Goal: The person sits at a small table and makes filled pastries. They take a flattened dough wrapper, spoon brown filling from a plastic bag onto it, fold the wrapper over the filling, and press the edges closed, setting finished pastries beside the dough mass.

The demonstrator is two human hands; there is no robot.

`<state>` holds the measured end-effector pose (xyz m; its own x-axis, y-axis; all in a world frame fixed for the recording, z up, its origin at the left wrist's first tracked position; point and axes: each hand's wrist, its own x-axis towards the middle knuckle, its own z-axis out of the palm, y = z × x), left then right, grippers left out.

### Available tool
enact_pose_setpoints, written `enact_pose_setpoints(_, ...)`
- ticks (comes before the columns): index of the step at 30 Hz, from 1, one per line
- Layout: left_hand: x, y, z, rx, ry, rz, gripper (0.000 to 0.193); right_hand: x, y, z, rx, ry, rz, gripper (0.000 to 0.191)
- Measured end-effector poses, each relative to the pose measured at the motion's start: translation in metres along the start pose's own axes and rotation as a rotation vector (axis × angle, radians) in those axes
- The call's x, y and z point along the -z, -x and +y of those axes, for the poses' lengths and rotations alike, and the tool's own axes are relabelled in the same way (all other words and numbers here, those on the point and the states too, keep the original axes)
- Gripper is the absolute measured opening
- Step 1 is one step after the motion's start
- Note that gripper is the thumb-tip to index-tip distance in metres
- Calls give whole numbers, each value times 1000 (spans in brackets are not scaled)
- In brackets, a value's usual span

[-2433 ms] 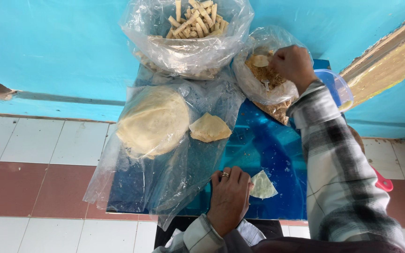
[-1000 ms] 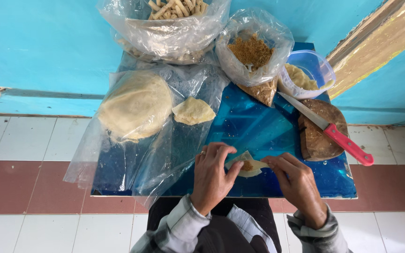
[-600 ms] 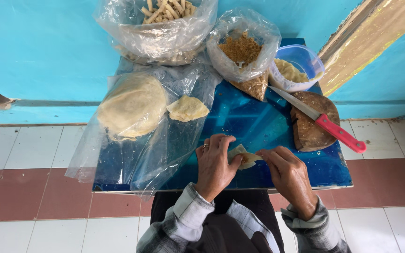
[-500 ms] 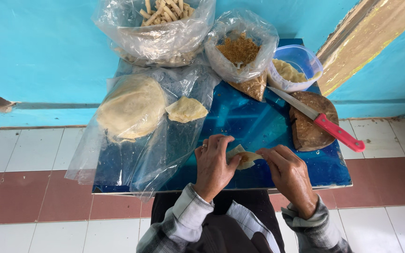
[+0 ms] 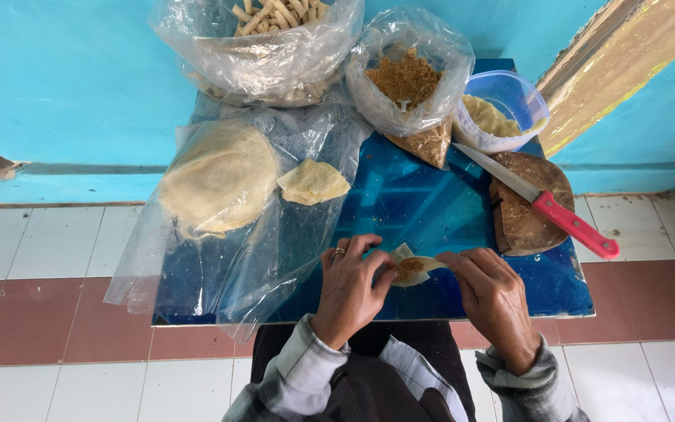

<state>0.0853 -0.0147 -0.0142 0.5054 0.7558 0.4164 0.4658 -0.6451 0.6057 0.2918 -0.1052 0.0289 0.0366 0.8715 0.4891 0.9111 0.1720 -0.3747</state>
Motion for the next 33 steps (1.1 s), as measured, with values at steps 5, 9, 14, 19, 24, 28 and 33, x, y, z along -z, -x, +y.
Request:
enact_pose_setpoints(5,4,3,0,-9,19,-38,23,-3,3,2,3,18,-2,31)
enact_pose_setpoints(9,7,5,1,-28,20,-27,30,-5,5,4,22,28,15,31)
enact_pose_setpoints(14,9,7,2,-42,13,-42,27,-6,9,7,51,76,-9,33)
enact_pose_setpoints(19,8,5,7,-4,64,-22,31,-8,11,8,49,66,-23,34)
enact_pose_setpoints(24,-5,-2,19,1,19,25,45,-10,12,7,40,60,-15,34)
enact_pose_setpoints(28,-11,-5,20,-9,-29,9,54,-11,12,8,41,51,-24,32)
enact_pose_setpoints(33,2,2,12,-9,27,69,44,-6,5,12,-11,-88,-2,26)
